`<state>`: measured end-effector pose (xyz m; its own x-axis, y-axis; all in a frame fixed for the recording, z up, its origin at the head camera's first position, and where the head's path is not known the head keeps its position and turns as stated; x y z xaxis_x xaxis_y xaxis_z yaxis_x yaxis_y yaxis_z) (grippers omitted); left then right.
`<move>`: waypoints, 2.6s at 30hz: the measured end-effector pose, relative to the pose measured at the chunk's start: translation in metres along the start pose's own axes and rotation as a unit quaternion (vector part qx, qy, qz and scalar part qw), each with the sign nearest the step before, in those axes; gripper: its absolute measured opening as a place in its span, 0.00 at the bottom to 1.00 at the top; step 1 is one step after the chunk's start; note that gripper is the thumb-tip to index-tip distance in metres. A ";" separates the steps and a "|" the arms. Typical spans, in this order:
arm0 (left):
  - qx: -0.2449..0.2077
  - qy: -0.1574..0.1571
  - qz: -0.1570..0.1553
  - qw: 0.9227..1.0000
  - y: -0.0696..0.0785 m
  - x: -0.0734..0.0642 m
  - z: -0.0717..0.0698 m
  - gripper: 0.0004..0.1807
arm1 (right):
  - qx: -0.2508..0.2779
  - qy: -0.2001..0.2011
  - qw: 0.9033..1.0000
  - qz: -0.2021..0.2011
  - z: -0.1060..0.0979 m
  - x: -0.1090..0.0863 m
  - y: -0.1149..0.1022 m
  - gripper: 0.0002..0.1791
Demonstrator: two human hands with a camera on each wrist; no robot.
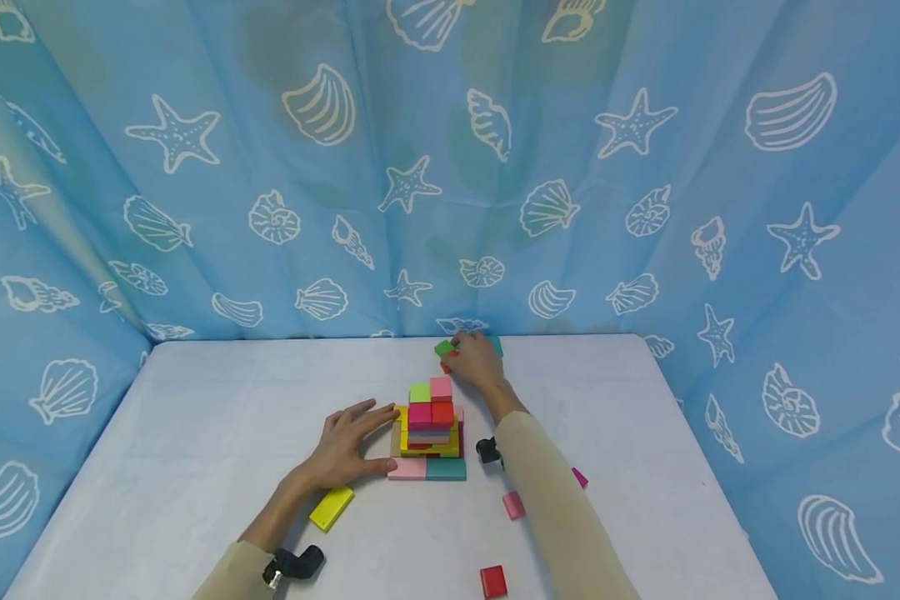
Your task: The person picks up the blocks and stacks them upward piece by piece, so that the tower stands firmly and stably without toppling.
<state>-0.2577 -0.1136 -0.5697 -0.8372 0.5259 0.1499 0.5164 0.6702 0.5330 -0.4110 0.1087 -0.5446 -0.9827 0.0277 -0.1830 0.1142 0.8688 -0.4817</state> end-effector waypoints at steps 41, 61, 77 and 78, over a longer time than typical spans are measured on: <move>0.000 -0.008 -0.006 1.000 0.001 0.000 0.001 0.49 | -0.012 -0.082 0.958 -0.275 -0.086 -0.132 -0.067 0.22; 0.002 -0.008 -0.009 1.000 0.000 0.000 -0.001 0.48 | -0.045 -0.076 0.956 -0.279 -0.076 -0.132 -0.063 0.21; 0.009 -0.011 -0.002 1.000 0.000 0.000 0.002 0.48 | 0.070 -0.087 0.956 -0.273 -0.114 -0.132 -0.022 0.23; 0.008 -0.010 -0.003 1.000 0.000 0.000 0.002 0.49 | 0.075 -0.101 0.956 -0.266 -0.113 -0.131 -0.013 0.22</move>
<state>-0.2573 -0.1130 -0.5715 -0.8362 0.5326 0.1306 0.5151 0.6811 0.5204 -0.3005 0.1494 -0.4176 -0.8609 -0.5077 -0.0328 -0.3592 0.6522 -0.6675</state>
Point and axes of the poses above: each hand's wrist, its own x-axis towards the middle knuckle, its own z-axis out of the palm, y = z × x, the point moved 7 cm from there along x, towards the middle knuckle, and after that the axes turned 9 degrees about z, right-handed, at the moved point
